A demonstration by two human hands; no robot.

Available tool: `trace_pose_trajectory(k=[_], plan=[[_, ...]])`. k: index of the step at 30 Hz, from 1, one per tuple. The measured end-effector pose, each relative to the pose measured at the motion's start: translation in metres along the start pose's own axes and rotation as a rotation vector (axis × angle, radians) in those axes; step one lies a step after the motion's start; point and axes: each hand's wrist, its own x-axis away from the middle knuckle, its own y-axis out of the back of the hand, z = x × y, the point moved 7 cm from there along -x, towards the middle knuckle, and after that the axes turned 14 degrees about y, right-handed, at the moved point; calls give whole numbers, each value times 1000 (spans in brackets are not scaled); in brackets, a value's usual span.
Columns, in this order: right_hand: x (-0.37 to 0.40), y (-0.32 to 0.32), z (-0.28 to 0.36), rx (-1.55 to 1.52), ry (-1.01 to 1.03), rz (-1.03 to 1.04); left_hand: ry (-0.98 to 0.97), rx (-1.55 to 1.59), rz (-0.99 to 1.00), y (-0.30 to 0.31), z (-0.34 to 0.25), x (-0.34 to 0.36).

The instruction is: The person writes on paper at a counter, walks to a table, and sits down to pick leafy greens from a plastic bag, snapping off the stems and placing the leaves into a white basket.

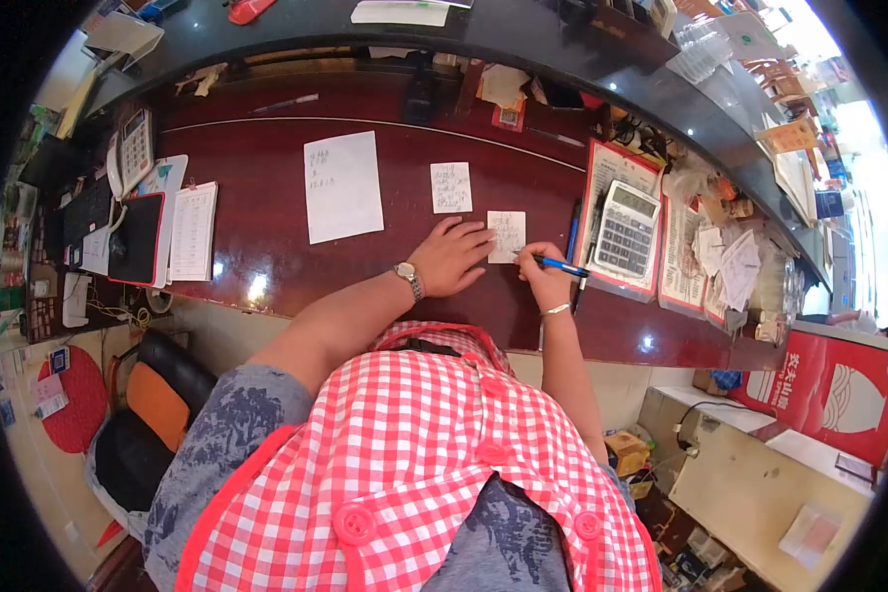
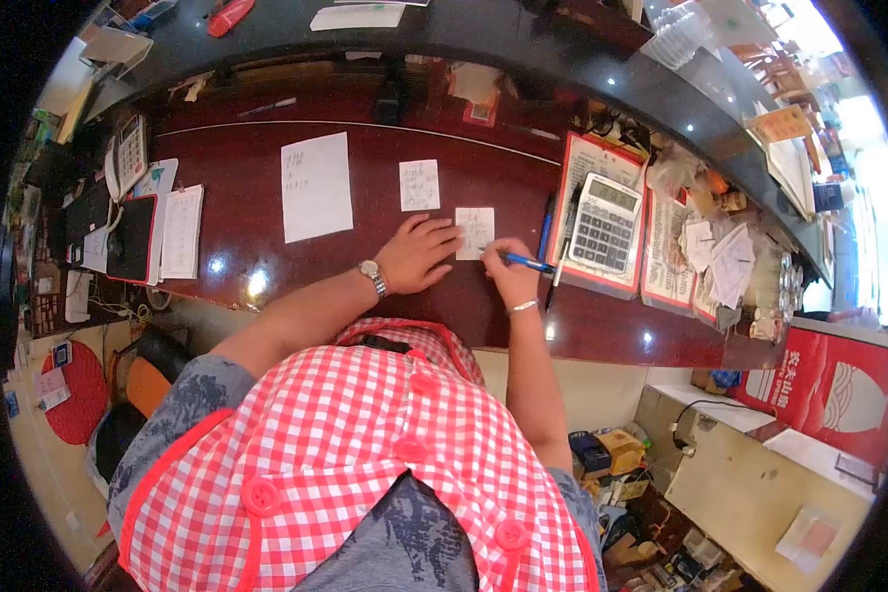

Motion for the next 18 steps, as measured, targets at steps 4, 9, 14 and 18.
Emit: trace_pose_trajectory(k=[4, 9, 14, 18], plan=[[-2, -26, 10, 178, 233, 33, 8, -4, 5, 8, 11, 2], [-1, -25, 17, 310, 261, 33, -13, -3, -53, 6, 8, 0], [-1, -13, -1, 248, 206, 76, -14, 16, -56, 4, 0, -1], [0, -13, 21, 333, 295, 31, -10, 23, -55, 5, 0, 0]])
